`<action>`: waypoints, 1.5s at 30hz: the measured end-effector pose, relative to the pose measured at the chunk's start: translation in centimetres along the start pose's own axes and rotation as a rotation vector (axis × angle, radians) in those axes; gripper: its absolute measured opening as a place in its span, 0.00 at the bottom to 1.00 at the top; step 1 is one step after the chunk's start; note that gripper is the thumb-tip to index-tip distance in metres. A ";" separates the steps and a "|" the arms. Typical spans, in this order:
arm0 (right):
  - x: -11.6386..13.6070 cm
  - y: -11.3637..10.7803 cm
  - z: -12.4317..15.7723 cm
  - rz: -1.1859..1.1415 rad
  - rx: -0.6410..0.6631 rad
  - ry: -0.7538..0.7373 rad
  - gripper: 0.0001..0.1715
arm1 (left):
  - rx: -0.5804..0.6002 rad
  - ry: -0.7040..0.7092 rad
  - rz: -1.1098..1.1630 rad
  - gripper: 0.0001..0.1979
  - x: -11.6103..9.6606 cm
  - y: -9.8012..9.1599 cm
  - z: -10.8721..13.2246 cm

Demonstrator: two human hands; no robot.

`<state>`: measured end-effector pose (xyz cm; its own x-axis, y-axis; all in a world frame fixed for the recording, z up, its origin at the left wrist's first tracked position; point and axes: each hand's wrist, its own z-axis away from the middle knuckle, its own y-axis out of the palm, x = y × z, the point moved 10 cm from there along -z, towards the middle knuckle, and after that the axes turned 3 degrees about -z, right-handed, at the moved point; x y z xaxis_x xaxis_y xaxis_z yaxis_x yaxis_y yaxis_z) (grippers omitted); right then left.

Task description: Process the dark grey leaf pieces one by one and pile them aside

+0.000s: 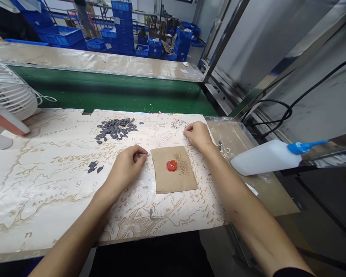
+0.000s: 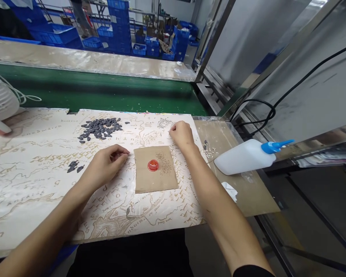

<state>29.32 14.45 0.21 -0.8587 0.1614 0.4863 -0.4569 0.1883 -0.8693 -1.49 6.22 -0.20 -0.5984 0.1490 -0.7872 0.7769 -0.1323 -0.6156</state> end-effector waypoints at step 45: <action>6.9 -0.2 14.7 -1.364 0.441 0.115 0.24 | 0.040 0.240 0.703 0.02 -8.0 4.2 4.1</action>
<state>20.10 1.31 2.47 0.3127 0.1827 0.9321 -0.9440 -0.0494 0.3264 5.72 0.44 3.36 0.1002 0.2255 -0.9691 0.9502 -0.3107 0.0260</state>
